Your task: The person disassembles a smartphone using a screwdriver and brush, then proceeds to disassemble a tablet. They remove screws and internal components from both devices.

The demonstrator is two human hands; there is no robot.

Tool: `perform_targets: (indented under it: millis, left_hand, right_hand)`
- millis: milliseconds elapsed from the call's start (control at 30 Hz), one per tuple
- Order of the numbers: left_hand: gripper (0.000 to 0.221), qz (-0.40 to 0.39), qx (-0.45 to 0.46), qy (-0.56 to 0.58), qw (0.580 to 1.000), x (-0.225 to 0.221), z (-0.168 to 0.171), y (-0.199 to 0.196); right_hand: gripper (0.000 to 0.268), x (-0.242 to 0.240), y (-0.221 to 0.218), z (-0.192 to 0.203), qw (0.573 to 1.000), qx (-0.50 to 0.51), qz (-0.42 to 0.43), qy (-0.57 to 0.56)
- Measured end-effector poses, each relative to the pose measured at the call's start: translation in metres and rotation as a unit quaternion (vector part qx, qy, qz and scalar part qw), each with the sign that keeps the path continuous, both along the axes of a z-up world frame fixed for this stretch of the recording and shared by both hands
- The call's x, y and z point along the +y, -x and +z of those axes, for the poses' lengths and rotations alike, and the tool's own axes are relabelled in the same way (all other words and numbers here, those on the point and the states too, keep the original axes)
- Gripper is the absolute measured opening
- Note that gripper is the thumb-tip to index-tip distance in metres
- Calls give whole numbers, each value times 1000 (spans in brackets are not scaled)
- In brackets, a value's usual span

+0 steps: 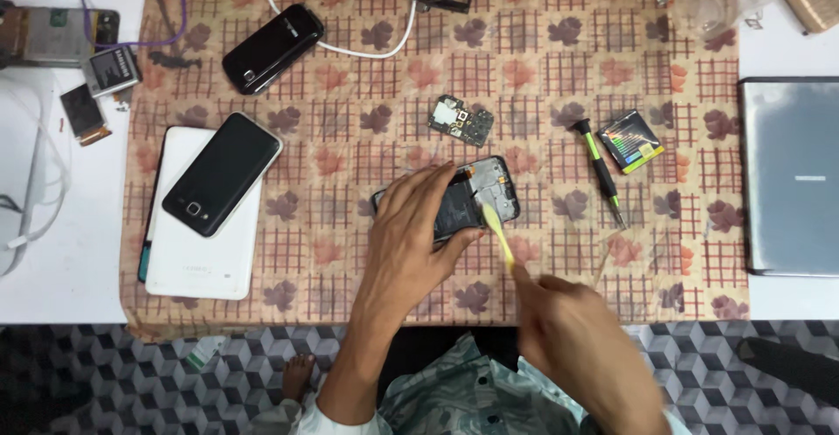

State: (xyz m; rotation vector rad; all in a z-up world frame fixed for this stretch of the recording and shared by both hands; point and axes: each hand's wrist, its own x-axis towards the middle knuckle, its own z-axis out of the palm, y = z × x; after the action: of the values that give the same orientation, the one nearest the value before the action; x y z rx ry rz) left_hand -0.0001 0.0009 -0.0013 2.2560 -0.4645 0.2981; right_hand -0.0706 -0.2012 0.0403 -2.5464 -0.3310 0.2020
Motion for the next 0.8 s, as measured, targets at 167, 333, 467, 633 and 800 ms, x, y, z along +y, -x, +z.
perform_targets:
  millis: [167, 333, 467, 633, 800]
  left_hand:
    - [82, -2, 2, -5, 1000, -1, 4, 0]
    - [80, -33, 8, 9, 999, 5, 8, 4]
    - [80, -35, 18, 1, 999, 6, 11, 5]
    - [78, -36, 10, 2, 999, 7, 9, 6]
    - [77, -37, 9, -2, 999, 7, 8, 5]
  right_hand:
    - [36, -20, -3, -4, 999, 27, 4, 19]
    - [19, -52, -27, 1, 998, -31, -8, 57]
    - [27, -62, -38, 0, 994, -79, 34, 66]
    - [24, -59, -44, 3, 991, -99, 25, 90]
    - [23, -64, -49, -4, 987, -115, 31, 106]
